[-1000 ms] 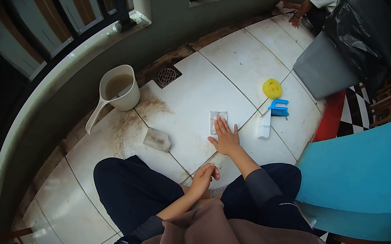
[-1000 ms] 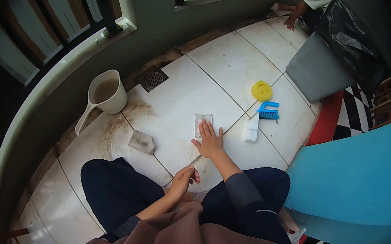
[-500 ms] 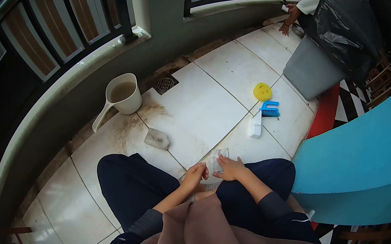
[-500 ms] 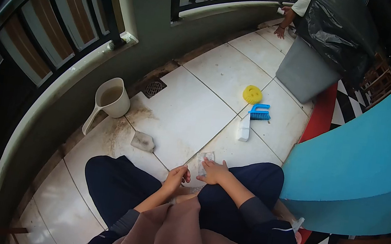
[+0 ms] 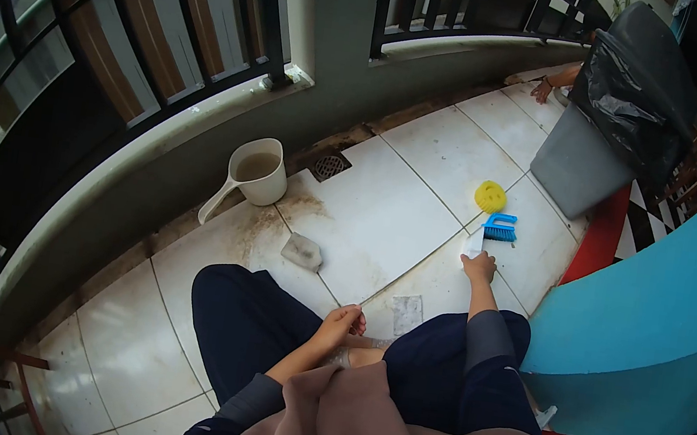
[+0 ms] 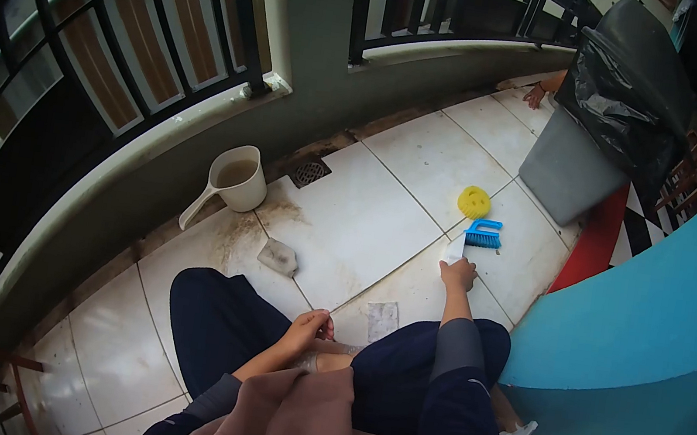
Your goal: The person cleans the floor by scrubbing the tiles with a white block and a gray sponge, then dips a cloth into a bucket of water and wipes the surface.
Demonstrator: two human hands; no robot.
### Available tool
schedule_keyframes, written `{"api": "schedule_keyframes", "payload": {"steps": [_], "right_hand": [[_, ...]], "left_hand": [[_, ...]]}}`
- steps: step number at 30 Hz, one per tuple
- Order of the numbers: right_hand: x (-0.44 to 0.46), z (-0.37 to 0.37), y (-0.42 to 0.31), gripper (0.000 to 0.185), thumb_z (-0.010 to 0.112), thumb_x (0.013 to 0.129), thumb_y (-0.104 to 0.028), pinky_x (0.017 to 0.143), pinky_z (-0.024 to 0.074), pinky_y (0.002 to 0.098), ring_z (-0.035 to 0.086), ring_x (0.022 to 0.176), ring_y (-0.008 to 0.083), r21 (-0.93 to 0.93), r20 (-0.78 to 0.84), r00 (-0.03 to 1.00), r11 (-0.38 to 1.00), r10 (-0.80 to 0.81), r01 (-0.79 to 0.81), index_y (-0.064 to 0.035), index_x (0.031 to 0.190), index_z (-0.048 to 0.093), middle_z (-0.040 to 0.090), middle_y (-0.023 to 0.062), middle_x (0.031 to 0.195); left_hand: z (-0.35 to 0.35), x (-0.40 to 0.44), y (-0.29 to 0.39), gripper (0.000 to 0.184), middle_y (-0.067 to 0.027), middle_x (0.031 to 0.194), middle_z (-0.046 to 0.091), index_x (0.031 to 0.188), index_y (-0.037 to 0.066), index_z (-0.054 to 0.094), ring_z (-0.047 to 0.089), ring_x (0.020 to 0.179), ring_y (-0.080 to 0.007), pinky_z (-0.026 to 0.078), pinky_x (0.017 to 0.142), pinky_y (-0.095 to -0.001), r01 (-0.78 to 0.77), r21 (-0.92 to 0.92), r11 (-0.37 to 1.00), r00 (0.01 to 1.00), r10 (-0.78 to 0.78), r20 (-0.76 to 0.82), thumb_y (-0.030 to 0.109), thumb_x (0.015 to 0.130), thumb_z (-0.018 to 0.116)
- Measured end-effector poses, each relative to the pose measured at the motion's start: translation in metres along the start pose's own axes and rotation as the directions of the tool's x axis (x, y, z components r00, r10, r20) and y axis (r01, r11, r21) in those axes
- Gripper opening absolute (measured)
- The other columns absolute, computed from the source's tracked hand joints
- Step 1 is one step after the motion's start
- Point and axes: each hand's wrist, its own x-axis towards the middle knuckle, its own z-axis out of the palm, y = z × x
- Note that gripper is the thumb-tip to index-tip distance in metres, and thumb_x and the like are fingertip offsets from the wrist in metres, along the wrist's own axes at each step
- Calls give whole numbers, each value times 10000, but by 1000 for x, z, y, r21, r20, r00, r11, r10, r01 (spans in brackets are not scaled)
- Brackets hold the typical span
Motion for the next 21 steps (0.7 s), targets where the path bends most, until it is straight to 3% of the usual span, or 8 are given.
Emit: {"api": "schedule_keyframes", "payload": {"steps": [3,6,8,10,12,15,18,21], "right_hand": [[9,5,6,734,703,648,-365,862,465,439,513,1069,344,-41,-59,993,995,-98,95,18,1194,396,511,221,1139],[6,1,1,677,697,632,-279,813,486,415,584,943,337,324,-60,954,899,-293,296,49,1141,395,582,229,981],[-38,-19,-21,670,704,625,-252,756,494,399,609,847,354,500,239,908,845,-345,189,17,1146,380,597,241,861],[-77,-24,-37,644,703,638,-181,752,488,374,592,894,351,151,258,811,851,-524,502,-87,1185,376,583,239,941],[-107,-14,-42,670,704,644,-174,774,483,371,579,918,341,47,198,663,683,-722,729,-202,1244,407,568,193,972],[-127,3,-46,651,695,655,-176,782,479,377,564,934,325,-51,195,617,621,-762,782,-261,1255,456,541,147,999],[-125,16,-47,547,665,683,-169,752,481,392,556,912,322,-141,127,569,553,-813,821,-248,1206,525,520,135,989],[-99,14,-48,513,670,705,-200,734,479,408,559,880,317,-234,31,640,617,-768,751,-240,1198,533,523,137,969]], "left_hand": [[-7,-9,5,322,-8,741,582,810,73,569,544,691,-97,416,644,-228,26,14,1000,999,-26,37,300,947,386],[-8,-5,3,314,-7,769,589,833,79,574,545,720,-94,416,656,-229,73,34,997,993,-76,94,294,948,376],[-8,4,-1,312,-7,777,590,840,85,575,545,730,-93,416,658,-229,90,74,993,987,-99,126,294,948,370],[-5,10,-2,312,4,774,589,840,98,570,543,734,-88,412,666,-235,122,97,988,984,-133,120,312,946,369],[0,15,-3,311,9,774,590,835,104,568,542,733,-84,409,666,-238,147,81,986,981,-156,116,323,942,374],[4,22,-2,311,13,761,590,828,108,566,541,722,-81,399,652,-247,175,104,979,978,-185,99,345,932,394],[8,28,-2,311,11,742,588,821,103,569,541,701,-84,394,640,-242,175,122,977,977,-188,101,347,928,408],[11,32,-2,311,-3,723,584,807,80,568,539,675,-93,402,633,-237,150,116,982,981,-163,108,327,927,424]]}}
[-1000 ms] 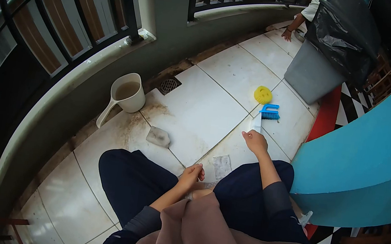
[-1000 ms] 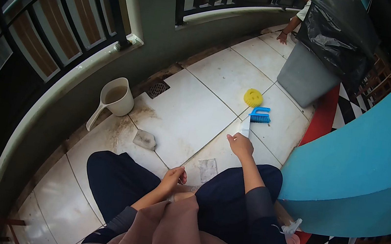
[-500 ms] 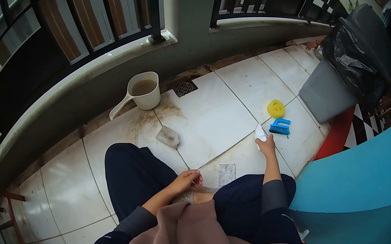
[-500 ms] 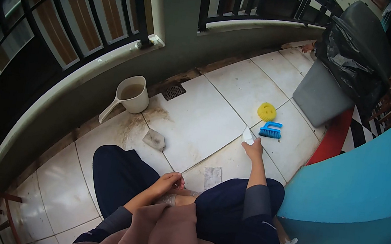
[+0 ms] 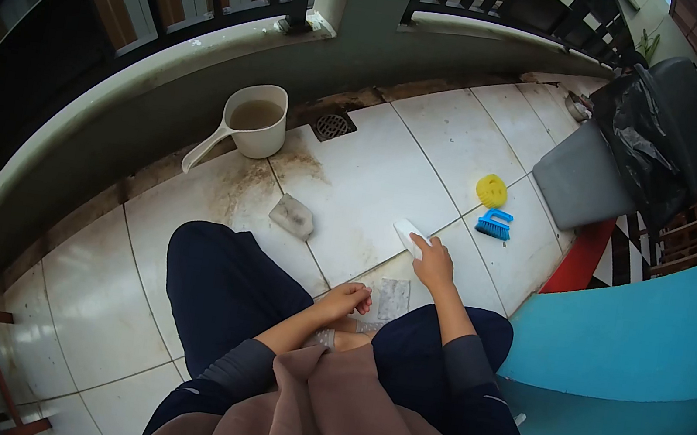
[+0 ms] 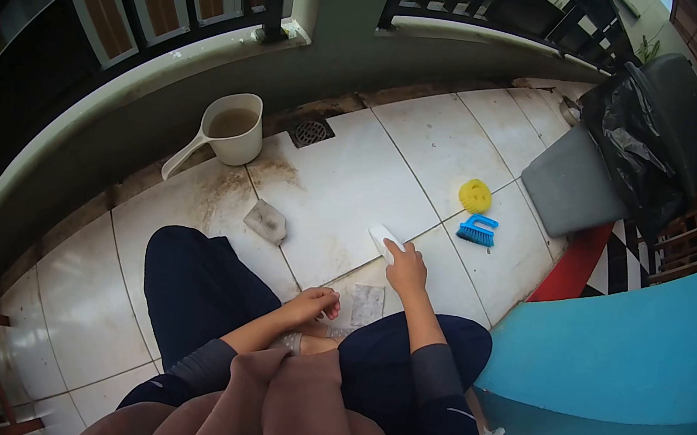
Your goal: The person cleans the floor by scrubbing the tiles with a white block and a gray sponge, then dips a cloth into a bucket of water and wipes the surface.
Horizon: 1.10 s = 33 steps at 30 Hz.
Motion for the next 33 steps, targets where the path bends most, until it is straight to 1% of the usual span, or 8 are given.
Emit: {"api": "schedule_keyframes", "payload": {"steps": [7,11,16,19,24,28,31,33], "right_hand": [[-9,4,-14,460,663,740,-287,695,493,412,582,834,308,18,45,987,988,-155,155,-215,1179,545,533,123,953],[2,6,-4,474,635,751,-254,636,510,402,600,728,311,-18,-12,999,998,52,-52,-254,1209,513,532,103,967],[-12,-1,-13,548,635,734,-231,615,512,406,605,716,304,-46,35,987,986,-157,158,-257,1257,472,535,96,972],[0,-1,3,571,635,735,-249,636,516,400,609,734,307,-80,65,994,993,92,-87,-287,1275,455,532,97,993],[-15,-5,-11,540,627,740,-236,617,513,412,610,722,306,-48,118,980,985,-160,167,-269,1257,473,521,98,971],[1,0,3,546,620,742,-269,644,518,408,617,750,307,-55,68,995,996,71,-67,-287,1265,464,528,98,1012],[-11,2,-9,528,616,745,-252,639,516,406,617,751,310,-79,47,991,989,-125,129,-276,1254,478,536,98,1032],[-11,0,-8,531,609,749,-250,640,516,406,617,749,308,-51,90,992,994,-93,98,-284,1260,469,534,97,1058]], "left_hand": [[4,5,5,306,-45,694,571,777,20,551,532,633,-114,447,647,-247,-48,-57,997,999,47,-13,260,932,442],[5,2,7,308,-44,690,568,775,22,551,530,632,-115,445,641,-245,-58,-71,996,997,55,-47,263,932,441],[1,7,-2,291,14,724,591,798,88,576,542,686,-80,377,624,-225,-62,-40,997,998,61,-23,323,912,449],[0,8,-5,293,14,726,591,799,89,575,543,690,-79,377,625,-228,-79,-48,996,997,79,-17,327,913,448],[1,6,-1,297,20,731,590,803,96,571,543,697,-77,375,628,-233,-60,-10,998,998,60,-19,334,916,436],[0,3,-1,300,24,732,587,805,100,568,542,701,-75,371,628,-229,-63,-3,998,998,63,-20,340,918,429],[0,5,-2,296,22,733,586,805,102,569,541,702,-74,371,630,-230,-54,-2,999,998,54,-16,339,917,431],[1,6,-2,296,21,732,587,805,103,570,541,701,-75,373,631,-231,-61,-4,998,998,61,-16,339,917,431]]}}
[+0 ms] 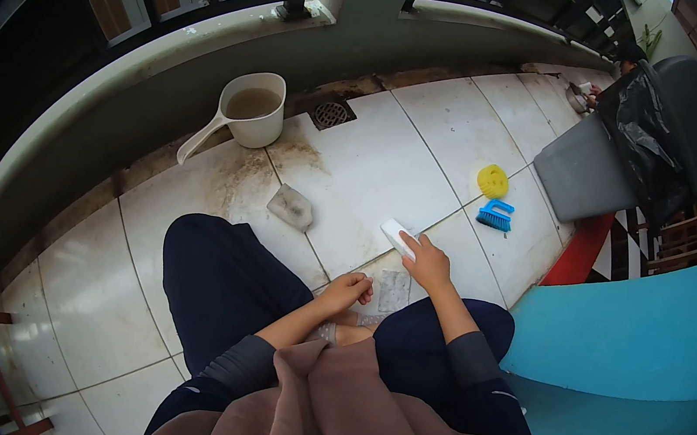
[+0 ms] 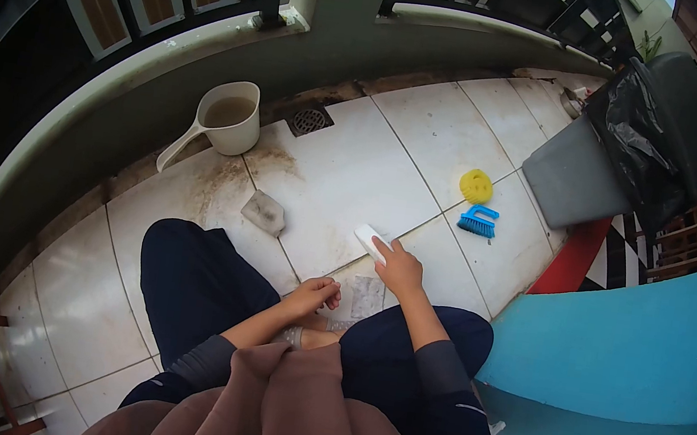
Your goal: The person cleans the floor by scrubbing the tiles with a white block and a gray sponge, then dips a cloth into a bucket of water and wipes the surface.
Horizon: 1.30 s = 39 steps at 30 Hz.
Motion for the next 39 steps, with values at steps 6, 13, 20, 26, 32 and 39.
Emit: {"api": "schedule_keyframes", "payload": {"steps": [6,13,20,26,32,39], "right_hand": [[3,-3,-2,548,616,740,-264,656,513,407,613,769,306,0,11,1000,1000,28,-28,-299,1265,463,535,95,1028],[41,-39,-7,553,604,815,-370,453,404,200,552,613,90,661,338,927,662,159,-354,-161,1297,431,627,74,882],[153,-126,-140,543,619,801,-401,430,329,182,565,639,74,932,362,876,146,-318,-332,-107,1211,419,627,59,860],[268,-108,-236,460,671,717,-390,633,495,350,626,784,237,509,4,959,826,-283,241,-118,1069,557,642,124,918],[309,-78,-296,394,646,689,-272,735,503,406,620,899,287,-80,-40,927,926,-372,369,-161,1065,606,641,106,981],[316,-72,-297,393,641,659,-297,764,498,405,612,925,273,-74,-46,946,945,-321,318,-184,1036,635,641,93,985]], "left_hand": [[0,-5,-1,305,17,733,589,800,100,573,543,688,-78,374,626,-230,-10,8,1000,1000,11,-16,344,919,433],[-35,-23,33,354,-27,712,589,792,28,576,560,675,-111,442,652,-257,-131,161,978,983,149,-110,333,918,448],[-108,-38,95,446,-65,636,594,727,-15,582,552,577,-135,450,594,-268,-73,407,910,981,138,-133,363,910,430],[-116,-30,105,437,-34,589,542,665,11,538,518,547,-112,431,558,-249,-189,173,967,960,219,-173,360,914,456],[-128,-32,110,475,-35,565,531,665,21,542,498,531,-117,404,540,-266,-180,173,968,932,224,-285,416,909,439],[-118,-31,119,459,-15,574,503,645,32,519,467,545,-94,396,549,-243,-149,181,972,946,193,-259,398,914,453]]}}
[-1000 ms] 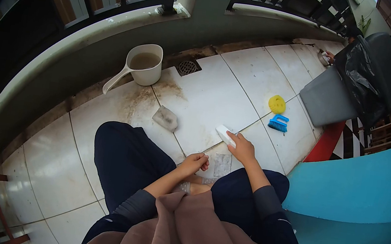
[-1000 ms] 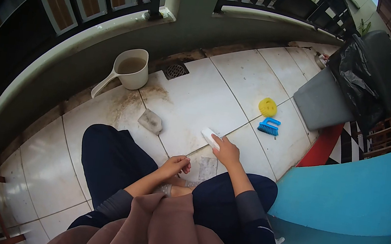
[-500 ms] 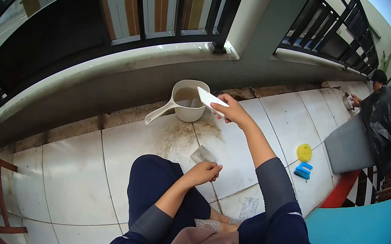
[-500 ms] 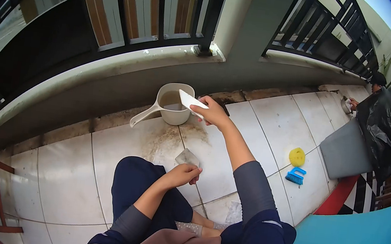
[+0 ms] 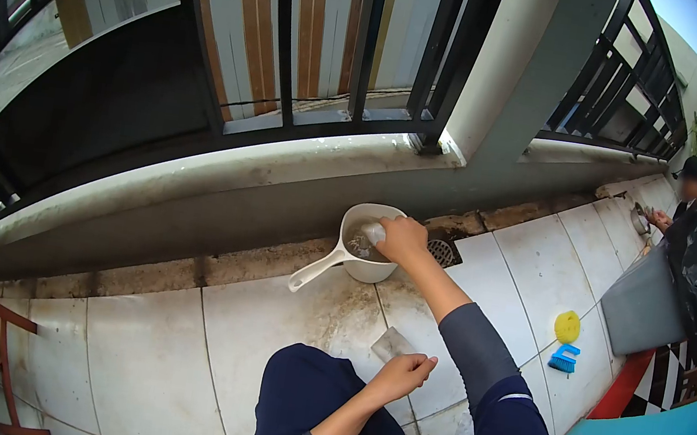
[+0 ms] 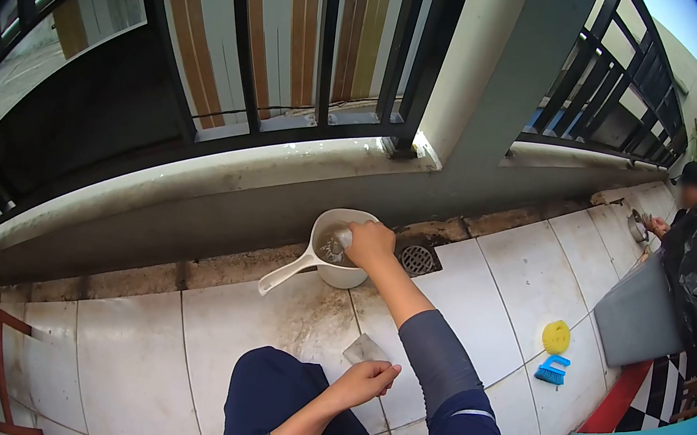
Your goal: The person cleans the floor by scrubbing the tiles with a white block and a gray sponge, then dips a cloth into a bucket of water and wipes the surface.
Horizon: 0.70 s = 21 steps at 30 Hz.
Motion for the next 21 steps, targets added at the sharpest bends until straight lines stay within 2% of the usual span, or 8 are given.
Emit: {"api": "schedule_keyframes", "payload": {"steps": [3,7,10,13,16,19,21], "right_hand": [[1,-10,10,431,654,633,-340,788,489,400,606,939,271,214,241,971,975,13,-66,-191,1038,641,639,90,1000],[1,-14,8,452,651,623,-339,806,487,379,607,946,270,97,178,982,992,66,-85,-183,1048,643,636,105,1017],[0,-23,7,457,654,623,-344,805,492,369,608,950,267,208,276,959,970,69,-129,-168,1045,645,639,113,1010],[2,-19,6,456,659,623,-358,802,496,363,613,944,265,147,201,975,981,94,-125,-151,1029,651,643,123,996],[5,-19,9,468,666,623,-379,803,496,362,615,941,264,201,242,962,963,127,-178,-149,1031,652,641,131,999],[9,-25,13,471,671,629,-387,802,496,365,617,936,262,422,426,896,848,126,-320,-156,1039,653,645,123,994],[8,-26,10,463,673,633,-388,793,499,364,620,928,262,219,288,943,948,165,-232,-158,1035,655,648,116,985]], "left_hand": [[6,3,-1,474,-61,556,520,677,3,540,486,525,-143,399,543,-290,-15,28,1000,1000,16,-14,410,904,449],[9,0,2,480,-22,564,505,664,15,536,462,539,-103,392,547,-255,-4,41,999,1000,3,18,416,911,446],[9,-1,3,484,-25,562,504,662,12,534,458,537,-103,390,545,-257,-15,42,999,1000,15,11,419,910,447],[8,-1,1,492,-28,561,503,661,9,531,457,536,-104,390,544,-259,-10,47,999,1000,9,9,424,909,445],[8,-1,2,495,-33,559,504,658,6,529,461,537,-107,392,543,-262,-20,48,999,1000,21,-5,423,910,443],[9,0,1,497,-38,561,508,659,5,532,466,538,-112,395,547,-270,-28,49,998,1000,27,6,427,907,445],[8,-2,4,498,-41,562,512,660,4,535,471,540,-116,397,548,-276,-33,54,998,999,34,-3,430,904,447]]}}
